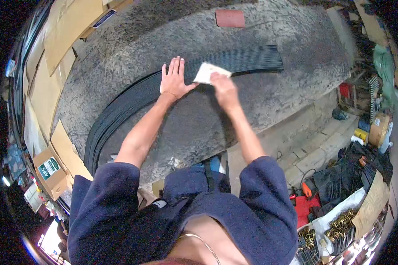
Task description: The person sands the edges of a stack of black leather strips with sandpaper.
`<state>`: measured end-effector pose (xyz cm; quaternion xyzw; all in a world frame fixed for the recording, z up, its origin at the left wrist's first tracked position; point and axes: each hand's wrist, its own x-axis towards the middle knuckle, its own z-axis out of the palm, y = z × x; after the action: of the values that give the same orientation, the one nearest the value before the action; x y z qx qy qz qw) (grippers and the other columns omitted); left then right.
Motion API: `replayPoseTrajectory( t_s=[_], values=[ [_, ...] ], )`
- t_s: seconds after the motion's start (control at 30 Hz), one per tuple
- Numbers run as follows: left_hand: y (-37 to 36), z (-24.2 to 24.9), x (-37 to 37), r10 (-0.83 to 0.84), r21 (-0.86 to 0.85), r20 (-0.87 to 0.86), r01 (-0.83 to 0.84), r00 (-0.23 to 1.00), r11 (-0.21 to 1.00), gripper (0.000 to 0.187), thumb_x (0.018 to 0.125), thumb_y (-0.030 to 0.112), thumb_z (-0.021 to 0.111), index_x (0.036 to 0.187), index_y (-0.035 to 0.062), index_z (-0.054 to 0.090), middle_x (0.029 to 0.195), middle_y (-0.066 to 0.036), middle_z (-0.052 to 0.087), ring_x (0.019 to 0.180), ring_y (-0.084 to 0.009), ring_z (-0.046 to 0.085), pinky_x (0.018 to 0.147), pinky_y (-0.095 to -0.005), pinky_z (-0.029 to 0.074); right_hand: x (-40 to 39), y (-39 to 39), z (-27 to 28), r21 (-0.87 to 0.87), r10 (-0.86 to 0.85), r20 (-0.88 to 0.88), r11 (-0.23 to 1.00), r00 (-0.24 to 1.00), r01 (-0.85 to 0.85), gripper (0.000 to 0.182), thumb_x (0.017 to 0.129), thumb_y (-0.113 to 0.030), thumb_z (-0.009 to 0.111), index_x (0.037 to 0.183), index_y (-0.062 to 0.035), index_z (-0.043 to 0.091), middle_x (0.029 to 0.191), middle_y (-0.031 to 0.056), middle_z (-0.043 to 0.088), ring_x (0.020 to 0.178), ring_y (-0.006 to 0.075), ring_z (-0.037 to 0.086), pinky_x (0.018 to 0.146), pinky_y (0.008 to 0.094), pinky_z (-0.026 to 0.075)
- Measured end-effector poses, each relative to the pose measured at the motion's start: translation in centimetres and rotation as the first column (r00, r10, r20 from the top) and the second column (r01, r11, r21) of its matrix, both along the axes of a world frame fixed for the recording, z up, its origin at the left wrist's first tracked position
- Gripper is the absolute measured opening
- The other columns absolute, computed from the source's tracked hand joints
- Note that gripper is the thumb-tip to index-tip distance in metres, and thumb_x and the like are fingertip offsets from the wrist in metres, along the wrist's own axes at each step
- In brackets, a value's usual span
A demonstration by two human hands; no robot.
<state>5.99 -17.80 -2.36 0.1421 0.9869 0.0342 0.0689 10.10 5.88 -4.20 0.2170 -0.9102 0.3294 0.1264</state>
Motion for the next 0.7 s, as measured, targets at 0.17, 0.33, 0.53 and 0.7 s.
replayPoseTrajectory(
  t_s=[0.17,0.33,0.53,0.7],
  values=[
    [-0.1,0.5,0.2,0.009,-0.028,0.000,-0.009,1.000,1.000,0.114,0.082,0.084,0.048,0.156,-0.0001,0.029,0.162,-0.015,0.031,0.152,-0.0286,0.025,0.122,-0.0551,0.019,-3.1,5.9,1.0,-0.031,-0.566,0.080,0.821,0.820,0.570,0.037,0.088,0.009,0.048,0.118,-0.0003,0.068,0.118,0.0204,0.070,0.114,0.0376,0.065,0.102,0.0445,0.049],
    [-0.1,0.3,0.1,-0.023,-0.093,-0.009,0.022,1.000,0.995,0.113,0.081,0.083,0.051,0.156,0.0012,0.029,0.160,-0.015,0.033,0.151,-0.0289,0.025,0.121,-0.0570,0.020,1.8,-2.4,0.1,0.100,-0.077,-0.025,0.992,0.997,0.079,0.034,0.085,0.005,0.057,0.116,-0.0022,0.068,0.121,0.0182,0.069,0.117,0.0362,0.064,0.104,0.0467,0.048],
    [0.1,0.3,0.1,0.013,-0.036,0.002,-0.013,1.000,0.999,0.116,0.080,0.084,0.051,0.156,0.0000,0.029,0.160,-0.016,0.033,0.151,-0.0282,0.026,0.121,-0.0553,0.018,-4.3,8.7,1.0,-0.002,-0.634,-0.106,0.770,0.766,0.638,0.036,0.083,0.007,0.052,0.112,-0.0011,0.070,0.117,0.0192,0.070,0.114,0.0377,0.065,0.101,0.0465,0.049],
    [0.2,0.0,0.4,-0.003,-0.001,-0.034,0.003,0.999,1.000,0.115,0.079,0.083,0.052,0.155,-0.0005,0.030,0.160,-0.016,0.035,0.150,-0.0287,0.027,0.121,-0.0554,0.018,-1.1,-1.3,-0.5,0.047,-0.099,-0.054,0.994,0.994,0.101,0.031,0.087,0.002,0.054,0.113,-0.0032,0.070,0.117,0.0171,0.071,0.114,0.0342,0.067,0.102,0.0466,0.050]
  ],
)
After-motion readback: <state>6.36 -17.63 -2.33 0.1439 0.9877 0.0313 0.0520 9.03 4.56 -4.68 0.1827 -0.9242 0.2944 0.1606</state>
